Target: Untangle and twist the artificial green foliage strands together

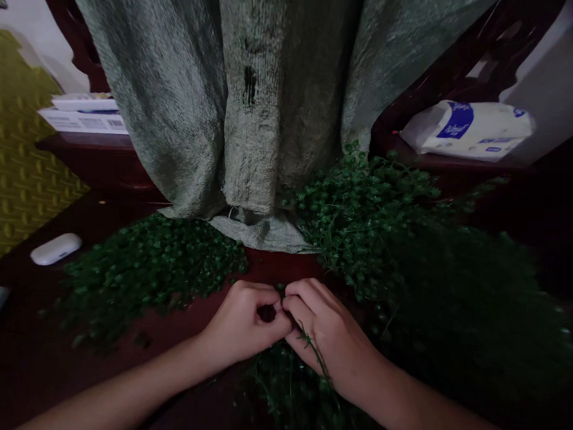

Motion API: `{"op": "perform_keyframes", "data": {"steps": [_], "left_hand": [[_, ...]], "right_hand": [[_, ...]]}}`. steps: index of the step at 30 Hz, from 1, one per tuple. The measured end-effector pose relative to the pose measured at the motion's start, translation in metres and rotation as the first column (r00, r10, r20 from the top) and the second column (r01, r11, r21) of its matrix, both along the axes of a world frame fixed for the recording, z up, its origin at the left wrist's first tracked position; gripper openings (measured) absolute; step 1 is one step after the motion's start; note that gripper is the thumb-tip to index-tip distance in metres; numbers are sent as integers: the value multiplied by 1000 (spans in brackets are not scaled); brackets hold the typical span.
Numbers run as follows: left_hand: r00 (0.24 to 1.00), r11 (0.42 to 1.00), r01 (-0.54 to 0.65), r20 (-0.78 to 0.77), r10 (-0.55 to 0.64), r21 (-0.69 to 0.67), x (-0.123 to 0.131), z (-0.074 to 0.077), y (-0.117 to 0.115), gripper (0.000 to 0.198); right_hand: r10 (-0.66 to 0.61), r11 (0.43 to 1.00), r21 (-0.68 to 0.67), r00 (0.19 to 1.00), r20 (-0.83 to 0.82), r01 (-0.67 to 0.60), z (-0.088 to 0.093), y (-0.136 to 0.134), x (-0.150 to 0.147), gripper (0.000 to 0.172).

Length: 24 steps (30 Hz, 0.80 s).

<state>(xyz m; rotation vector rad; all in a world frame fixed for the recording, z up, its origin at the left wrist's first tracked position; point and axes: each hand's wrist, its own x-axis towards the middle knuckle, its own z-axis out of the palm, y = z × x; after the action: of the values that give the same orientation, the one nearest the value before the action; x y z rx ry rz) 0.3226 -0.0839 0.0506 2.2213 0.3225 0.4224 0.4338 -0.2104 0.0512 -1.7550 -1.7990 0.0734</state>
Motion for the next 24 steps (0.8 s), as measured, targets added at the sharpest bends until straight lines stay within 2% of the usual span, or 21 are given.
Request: {"op": "perform_keyframes", "data": {"steps": [4,7,10,18,21,24], "left_hand": [[1000,999,-8,2,8,36,-2,1,1,16],[999,999,-23,33,22,37,-4,2,3,17],[994,997,-71,83,69,22,-4,2,7,17],[967,973,-215,155,201,82,-9,4,30,15],[947,939,-310,135,292,148,-12,7,35,18],[894,871,-448,93,438,201,-15,8,37,22]], "right_hand": [[-47,999,-10,993,-108,46,-4,0,5,20],[-23,999,27,990,-142,27,-5,1,12,18],[4,999,34,984,-176,2,-3,2,14,15],[-59,992,103,985,-165,76,-1,1,10,12],[-51,991,119,989,-138,68,1,0,10,13],[-25,989,146,996,-85,37,3,0,10,14]]}}
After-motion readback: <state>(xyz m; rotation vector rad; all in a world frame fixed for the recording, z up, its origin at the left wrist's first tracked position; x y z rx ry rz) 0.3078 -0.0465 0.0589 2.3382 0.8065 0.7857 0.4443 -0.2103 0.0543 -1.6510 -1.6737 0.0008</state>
